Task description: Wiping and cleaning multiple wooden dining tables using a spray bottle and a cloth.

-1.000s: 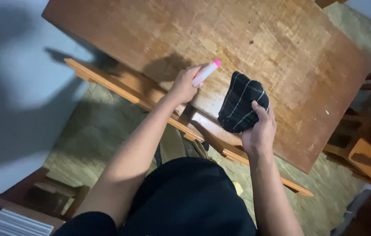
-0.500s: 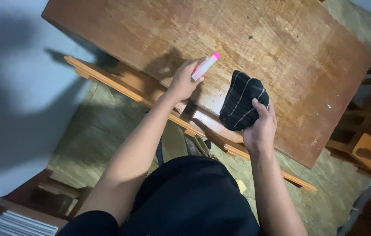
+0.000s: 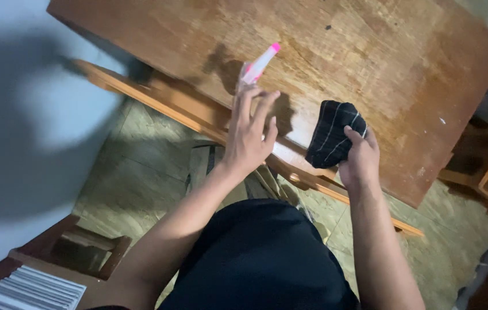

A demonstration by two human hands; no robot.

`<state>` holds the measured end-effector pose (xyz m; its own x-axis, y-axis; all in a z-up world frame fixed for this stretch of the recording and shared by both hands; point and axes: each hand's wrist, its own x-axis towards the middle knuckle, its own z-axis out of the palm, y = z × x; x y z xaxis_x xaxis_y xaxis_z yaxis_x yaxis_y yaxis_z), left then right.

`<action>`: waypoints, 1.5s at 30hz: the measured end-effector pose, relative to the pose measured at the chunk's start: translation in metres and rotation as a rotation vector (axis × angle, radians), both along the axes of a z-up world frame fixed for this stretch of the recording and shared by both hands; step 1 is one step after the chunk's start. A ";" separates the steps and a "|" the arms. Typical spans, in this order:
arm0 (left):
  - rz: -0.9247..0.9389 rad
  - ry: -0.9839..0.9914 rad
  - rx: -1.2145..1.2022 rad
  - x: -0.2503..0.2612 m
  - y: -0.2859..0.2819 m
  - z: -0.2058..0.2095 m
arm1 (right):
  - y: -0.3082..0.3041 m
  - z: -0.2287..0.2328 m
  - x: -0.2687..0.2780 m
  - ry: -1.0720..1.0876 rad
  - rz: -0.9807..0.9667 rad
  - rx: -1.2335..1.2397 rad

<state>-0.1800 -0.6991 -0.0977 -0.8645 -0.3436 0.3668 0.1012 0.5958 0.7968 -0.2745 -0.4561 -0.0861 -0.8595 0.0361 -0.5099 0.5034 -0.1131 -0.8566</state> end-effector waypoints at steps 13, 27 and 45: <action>-0.409 -0.425 -0.078 -0.070 0.109 -0.019 | 0.124 -0.085 -0.048 0.459 0.897 1.284; -0.333 -1.005 -0.023 -0.075 0.136 -0.120 | 0.132 -0.158 -0.116 0.550 1.135 1.380; -0.361 -0.734 -0.222 -0.121 0.198 -0.130 | 0.245 -0.123 -0.145 0.730 1.464 1.128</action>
<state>-0.3005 -0.5006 -0.2282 -0.9524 0.0133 -0.3045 -0.1820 0.7767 0.6030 -0.4190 -0.2111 -0.2091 -0.5259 -0.7678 -0.3659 -0.7238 0.6299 -0.2817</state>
